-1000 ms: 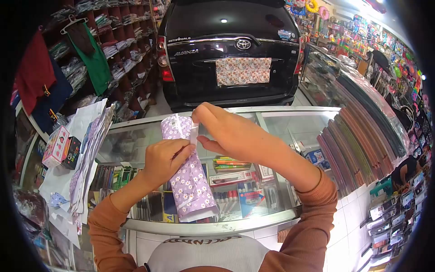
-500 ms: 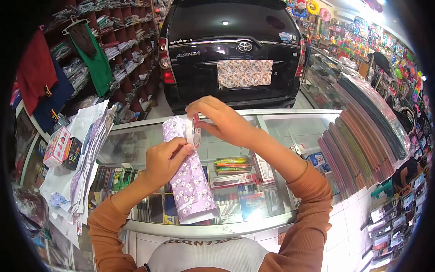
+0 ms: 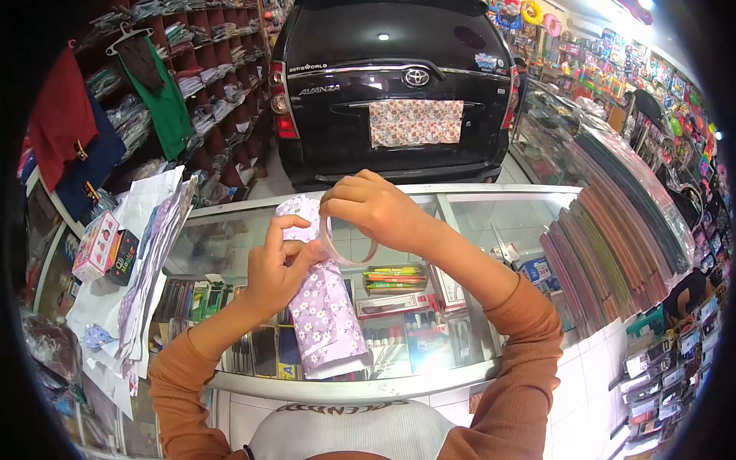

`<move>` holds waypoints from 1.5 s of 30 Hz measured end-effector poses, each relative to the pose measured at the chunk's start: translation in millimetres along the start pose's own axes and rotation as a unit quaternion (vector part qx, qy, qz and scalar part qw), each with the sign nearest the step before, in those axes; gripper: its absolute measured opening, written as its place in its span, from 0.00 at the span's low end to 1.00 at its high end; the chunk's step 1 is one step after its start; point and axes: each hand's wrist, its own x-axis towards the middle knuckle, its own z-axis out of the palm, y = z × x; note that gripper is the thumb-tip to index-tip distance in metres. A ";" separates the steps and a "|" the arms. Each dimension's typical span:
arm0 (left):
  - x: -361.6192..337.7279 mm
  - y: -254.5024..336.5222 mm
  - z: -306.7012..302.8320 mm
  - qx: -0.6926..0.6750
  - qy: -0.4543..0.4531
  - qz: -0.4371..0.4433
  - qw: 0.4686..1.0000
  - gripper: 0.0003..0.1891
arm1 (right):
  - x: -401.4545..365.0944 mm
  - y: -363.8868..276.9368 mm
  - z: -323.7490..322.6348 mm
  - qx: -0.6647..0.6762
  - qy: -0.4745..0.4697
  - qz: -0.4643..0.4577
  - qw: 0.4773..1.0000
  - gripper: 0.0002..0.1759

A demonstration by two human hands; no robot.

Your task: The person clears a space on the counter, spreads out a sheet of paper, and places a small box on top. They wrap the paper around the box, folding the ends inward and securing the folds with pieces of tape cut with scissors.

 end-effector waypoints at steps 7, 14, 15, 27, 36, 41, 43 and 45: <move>0.8 -1.0 1.1 0.026 -0.001 0.036 0.999 0.10 | -1.4 -2.3 2.5 -0.003 -0.014 -0.005 1.000 0.14; -0.1 -6.3 1.4 0.044 -0.010 0.031 0.998 0.07 | -10.4 -9.0 -5.6 -0.020 -0.038 0.051 0.998 0.11; 0.4 -5.1 0.7 0.052 -0.012 0.039 0.998 0.07 | -14.8 -11.6 -5.9 0.010 -0.042 0.075 0.996 0.10; 0.0 1.0 -3.0 0.076 -0.038 0.081 0.993 0.06 | -111.5 -6.7 -44.3 0.137 -0.120 0.482 0.857 0.15; 0.2 21.1 -5.5 0.156 -0.077 0.104 0.979 0.05 | -124.8 -37.7 -32.1 -0.060 -0.233 0.562 0.791 0.17; -1.8 36.1 -2.4 0.189 -0.081 0.071 0.976 0.05 | -128.0 -45.6 -30.1 -0.087 -0.227 0.548 0.800 0.16; -3.2 39.3 -1.8 0.204 -0.083 0.058 0.974 0.05 | -123.0 -55.4 -43.2 -0.097 -0.222 0.543 0.804 0.16; -5.2 40.0 -2.0 0.201 -0.083 0.045 0.975 0.06 | -113.2 -72.9 -58.0 -0.026 -0.105 0.474 0.874 0.13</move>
